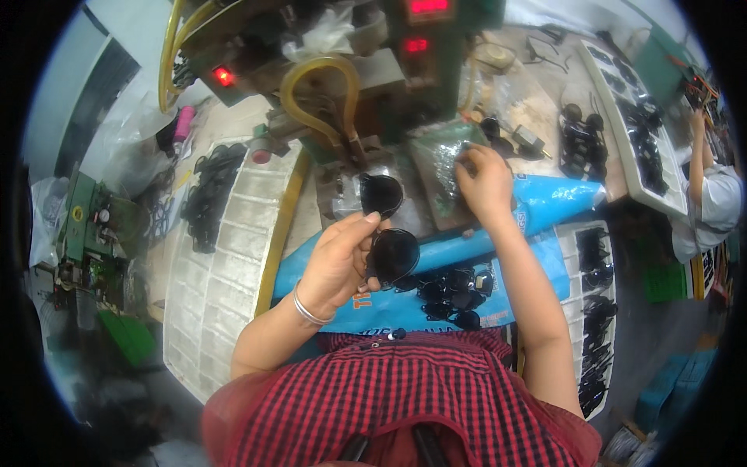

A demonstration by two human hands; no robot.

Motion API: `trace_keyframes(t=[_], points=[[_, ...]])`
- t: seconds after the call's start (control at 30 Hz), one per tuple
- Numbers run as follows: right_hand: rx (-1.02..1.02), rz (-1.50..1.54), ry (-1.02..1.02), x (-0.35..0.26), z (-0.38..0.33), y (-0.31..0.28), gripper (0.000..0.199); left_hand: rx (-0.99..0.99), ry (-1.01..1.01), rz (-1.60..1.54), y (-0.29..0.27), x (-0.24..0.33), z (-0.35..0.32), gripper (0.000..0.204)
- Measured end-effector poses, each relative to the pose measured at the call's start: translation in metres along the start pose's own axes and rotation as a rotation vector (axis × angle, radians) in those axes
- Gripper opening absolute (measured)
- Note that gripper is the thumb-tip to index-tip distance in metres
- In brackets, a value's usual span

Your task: The person assembles sunglasses by picking up black frames and lenses, placing them into a machine to attach the nose bridge, and then placing the finished units into a white tray. The process is repeated continuously.

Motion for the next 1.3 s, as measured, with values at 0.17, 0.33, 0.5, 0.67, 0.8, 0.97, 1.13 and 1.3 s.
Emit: trace_keyframes(t=[0.17,0.33,0.5,0.67,0.8,0.97,1.13,1.3], points=[[0.033,-0.046,0.008,-0.012,-0.002,0.0,0.021,0.06,0.049,0.069,-0.004,-0.004,0.0,0.029],[-0.091,0.051,0.215,0.03,0.002,0.021,0.03,-0.212,-0.003,0.064,0.003,-0.007,-0.007,0.035],[-0.172,0.391,0.182,0.02,-0.011,0.01,0.014,0.616,0.69,1.328,-0.153,0.119,-0.061,0.022],[-0.256,0.405,0.164,0.005,-0.014,0.007,0.015,0.841,0.415,2.22,-0.343,0.199,-0.064,0.041],[-0.186,0.346,0.211,0.0,-0.011,0.004,0.018,0.874,0.311,2.216,-0.416,0.2,-0.063,0.042],[-0.144,0.311,0.338,0.036,-0.027,-0.023,0.017,0.834,0.442,2.27,-0.392,0.198,-0.072,0.022],[-0.381,0.433,0.123,-0.065,-0.027,-0.033,0.02,0.819,0.946,1.813,-0.269,0.212,-0.105,0.014],[-0.406,0.712,0.18,-0.095,-0.007,0.01,0.048,0.574,0.748,0.744,-0.18,0.141,-0.052,0.021]])
Point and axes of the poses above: each hand's wrist, its own z-axis towards the middle knuckle, its own y-axis out of the palm, x = y × z, the point moved 10 cm from there along z, towards the middle knuckle, and after that the axes turned 15 degrees about y, right-handed, at the moved point
